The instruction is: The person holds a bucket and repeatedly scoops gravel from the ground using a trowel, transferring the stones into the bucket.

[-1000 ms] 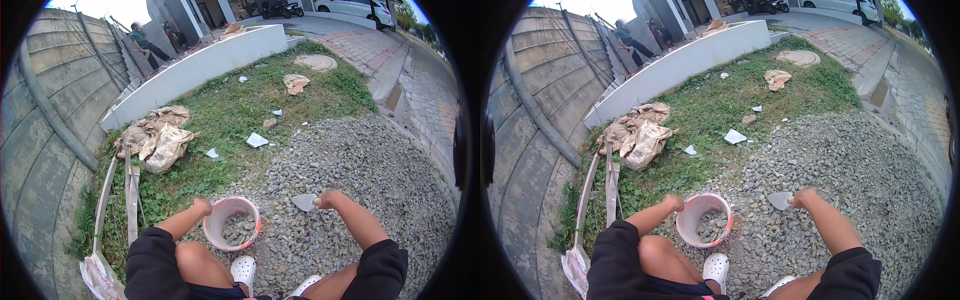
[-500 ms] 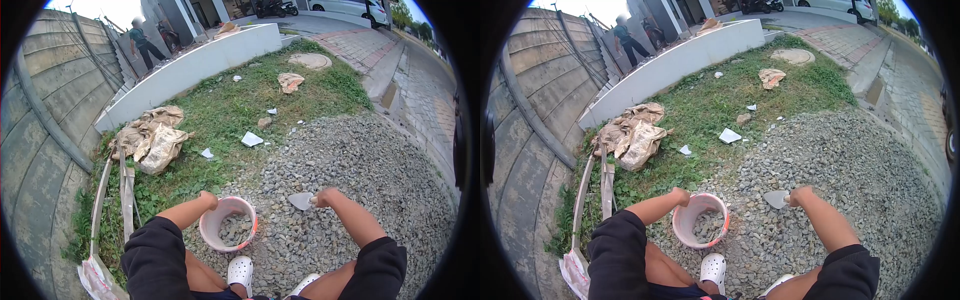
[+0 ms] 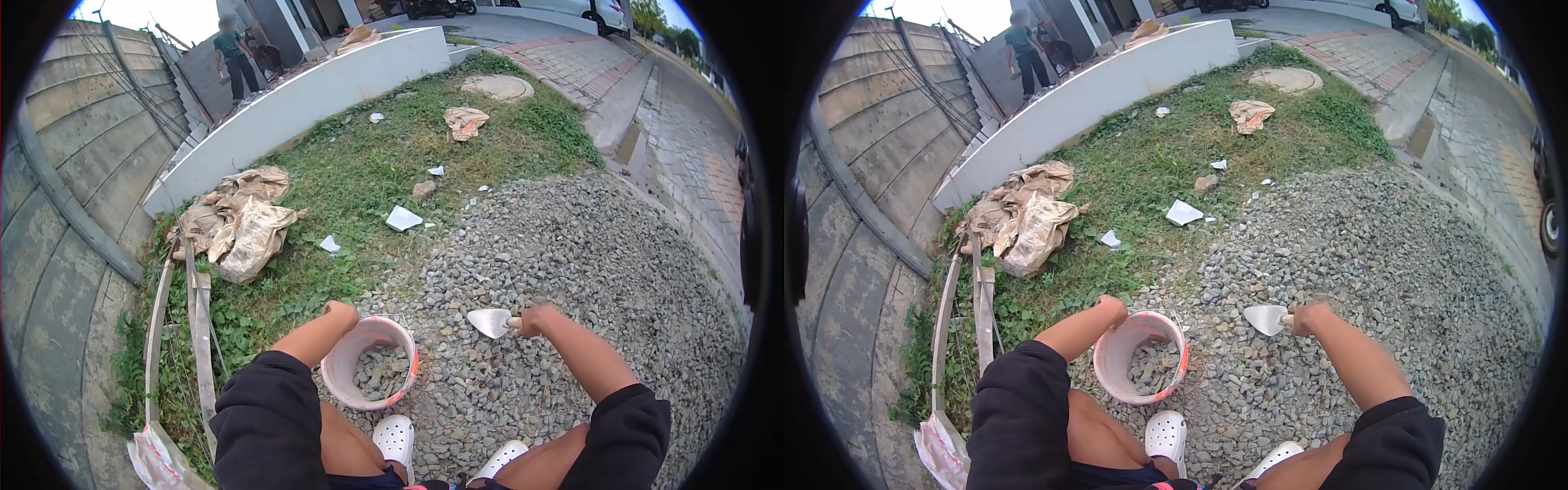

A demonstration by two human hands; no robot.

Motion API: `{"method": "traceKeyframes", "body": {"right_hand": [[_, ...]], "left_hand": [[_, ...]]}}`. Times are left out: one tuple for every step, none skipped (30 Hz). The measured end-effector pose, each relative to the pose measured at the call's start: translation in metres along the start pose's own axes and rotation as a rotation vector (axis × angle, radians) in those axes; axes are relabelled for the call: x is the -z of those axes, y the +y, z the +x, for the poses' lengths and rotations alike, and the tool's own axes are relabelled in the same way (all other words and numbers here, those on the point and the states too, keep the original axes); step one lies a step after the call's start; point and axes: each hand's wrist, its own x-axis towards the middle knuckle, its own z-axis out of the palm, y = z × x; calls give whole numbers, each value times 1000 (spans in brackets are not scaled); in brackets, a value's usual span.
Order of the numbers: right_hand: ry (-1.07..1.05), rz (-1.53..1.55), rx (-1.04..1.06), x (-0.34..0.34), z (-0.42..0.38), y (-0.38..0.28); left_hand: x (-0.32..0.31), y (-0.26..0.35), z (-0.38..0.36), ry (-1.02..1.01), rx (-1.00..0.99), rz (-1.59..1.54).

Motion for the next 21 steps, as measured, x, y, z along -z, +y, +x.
{"method": "traceKeyframes", "body": {"right_hand": [[-19, 2, 0, 2, -1, -1], [-20, 3, 0, 3, -3, -2], [-32, 1, -8, 3, -2, -2], [-44, -2, -16, 3, -1, -1], [-45, -3, -17, 3, -1, -1], [-29, -19, -15, 0, 3, -1], [-12, -36, -12, -1, 6, 0], [-14, -38, -11, -3, 8, 2], [-11, -40, -9, -3, 9, 3], [-8, -42, -7, -4, 10, 3], [-9, -43, -5, -4, 11, 2], [-14, -40, -7, -4, 12, 2], [-19, -36, -10, -3, 12, 3], [-20, -37, -10, -4, 12, 3], [-18, -37, -6, -4, 13, 3], [-15, -36, -4, -5, 14, 3], [-16, -35, -4, -6, 14, 4], [-19, -37, -4, -5, 13, 3], [-21, -40, -4, -4, 11, 2], [-22, -39, -5, -3, 9, 1], [-18, -39, -9, -2, 6, 0]], "left_hand": [[-1, 3, 1, 24, 30, -19], [0, 6, 2, 50, 60, -38], [3, 8, -2, 49, 59, -37], [6, 10, -6, 20, 90, -47], [9, 12, -10, -8, 121, -58], [7, 13, -3, -9, 119, -58], [3, 14, 12, -20, 132, -13], [-2, 16, 26, -32, 145, 32], [-4, 18, 37, -34, 145, 30], [-6, 20, 44, -46, 165, 35], [-9, 21, 51, -58, 185, 39], [-8, 21, 45, -59, 186, 38], [-7, 20, 40, -49, 165, 30], [-6, 19, 35, -38, 144, 22], [-6, 20, 35, -39, 144, 22], [-7, 20, 34, -29, 141, 31], [-7, 20, 34, -19, 139, 40], [-7, 20, 34, -19, 138, 41], [-7, 20, 35, -29, 145, 48], [-6, 21, 35, -39, 153, 55], [-5, 20, 32, -38, 152, 55]]}}
